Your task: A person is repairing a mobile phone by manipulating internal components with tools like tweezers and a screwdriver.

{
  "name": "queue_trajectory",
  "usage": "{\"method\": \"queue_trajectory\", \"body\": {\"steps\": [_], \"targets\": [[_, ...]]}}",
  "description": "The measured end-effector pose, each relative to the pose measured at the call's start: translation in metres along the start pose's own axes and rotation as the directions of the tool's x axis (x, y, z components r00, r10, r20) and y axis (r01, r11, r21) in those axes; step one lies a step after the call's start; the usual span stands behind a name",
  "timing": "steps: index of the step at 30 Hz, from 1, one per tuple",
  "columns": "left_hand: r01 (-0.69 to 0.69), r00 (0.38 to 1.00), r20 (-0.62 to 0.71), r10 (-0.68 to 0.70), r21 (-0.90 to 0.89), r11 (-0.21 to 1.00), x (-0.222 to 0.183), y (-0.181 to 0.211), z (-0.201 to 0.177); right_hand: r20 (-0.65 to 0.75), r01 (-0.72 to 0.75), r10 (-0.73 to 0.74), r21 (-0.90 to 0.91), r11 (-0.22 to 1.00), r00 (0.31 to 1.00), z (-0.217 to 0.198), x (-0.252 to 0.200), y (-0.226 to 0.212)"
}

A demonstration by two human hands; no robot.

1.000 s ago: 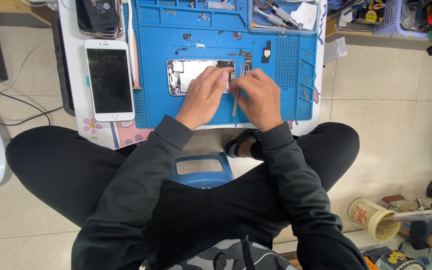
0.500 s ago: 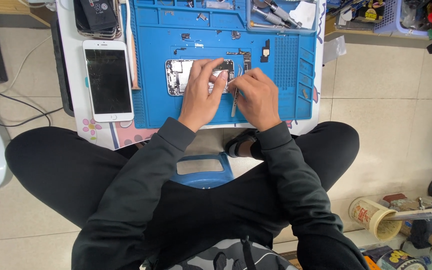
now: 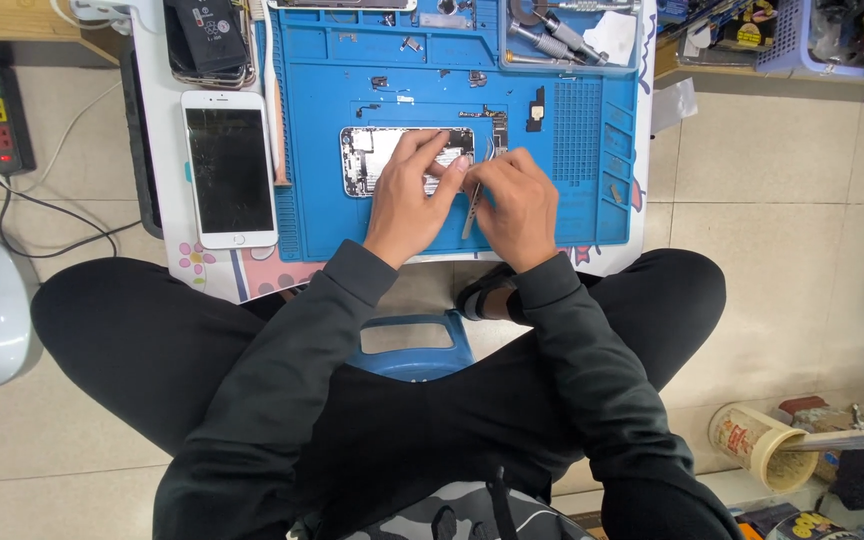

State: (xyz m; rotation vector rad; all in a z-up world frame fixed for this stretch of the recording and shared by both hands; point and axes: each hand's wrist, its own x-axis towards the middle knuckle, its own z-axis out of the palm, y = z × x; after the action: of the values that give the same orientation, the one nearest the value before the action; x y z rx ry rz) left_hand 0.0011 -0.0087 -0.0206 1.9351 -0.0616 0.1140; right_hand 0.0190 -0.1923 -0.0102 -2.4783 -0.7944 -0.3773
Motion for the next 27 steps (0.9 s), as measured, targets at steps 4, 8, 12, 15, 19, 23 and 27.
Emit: {"method": "queue_trajectory", "body": {"steps": [4,8,12,15,19,23,27], "targets": [[-0.009,1.0,-0.012,0.009,-0.012,1.0,0.0,0.002,-0.002,-0.023,0.001,-0.001,-0.02,1.0,1.0,0.004,-0.003,0.001],[0.008,1.0,-0.001,-0.008,-0.015,1.0,-0.001,0.007,-0.005,-0.003,0.03,-0.03,0.002,1.0,1.0,-0.002,0.004,-0.002],[-0.004,1.0,0.01,0.004,-0.007,1.0,0.0,0.007,-0.006,-0.027,0.061,-0.061,-0.006,0.998,0.998,0.001,0.004,0.001],[0.007,1.0,0.003,-0.007,-0.019,1.0,0.0,0.007,-0.005,-0.05,0.076,-0.076,-0.006,0.997,0.996,0.0,0.006,-0.002],[0.03,0.999,-0.012,-0.031,-0.07,0.997,0.001,0.009,-0.007,-0.066,0.076,-0.073,0.035,0.997,0.995,-0.008,0.011,-0.009],[0.028,0.995,-0.087,-0.046,-0.199,0.98,0.001,0.012,-0.013,-0.204,-0.048,0.086,0.186,0.981,0.975,-0.021,0.018,-0.015],[0.006,0.99,-0.126,-0.056,-0.366,0.93,0.0,0.019,-0.023,-0.247,-0.172,0.292,0.414,0.894,0.924,-0.025,0.018,-0.009]]}}
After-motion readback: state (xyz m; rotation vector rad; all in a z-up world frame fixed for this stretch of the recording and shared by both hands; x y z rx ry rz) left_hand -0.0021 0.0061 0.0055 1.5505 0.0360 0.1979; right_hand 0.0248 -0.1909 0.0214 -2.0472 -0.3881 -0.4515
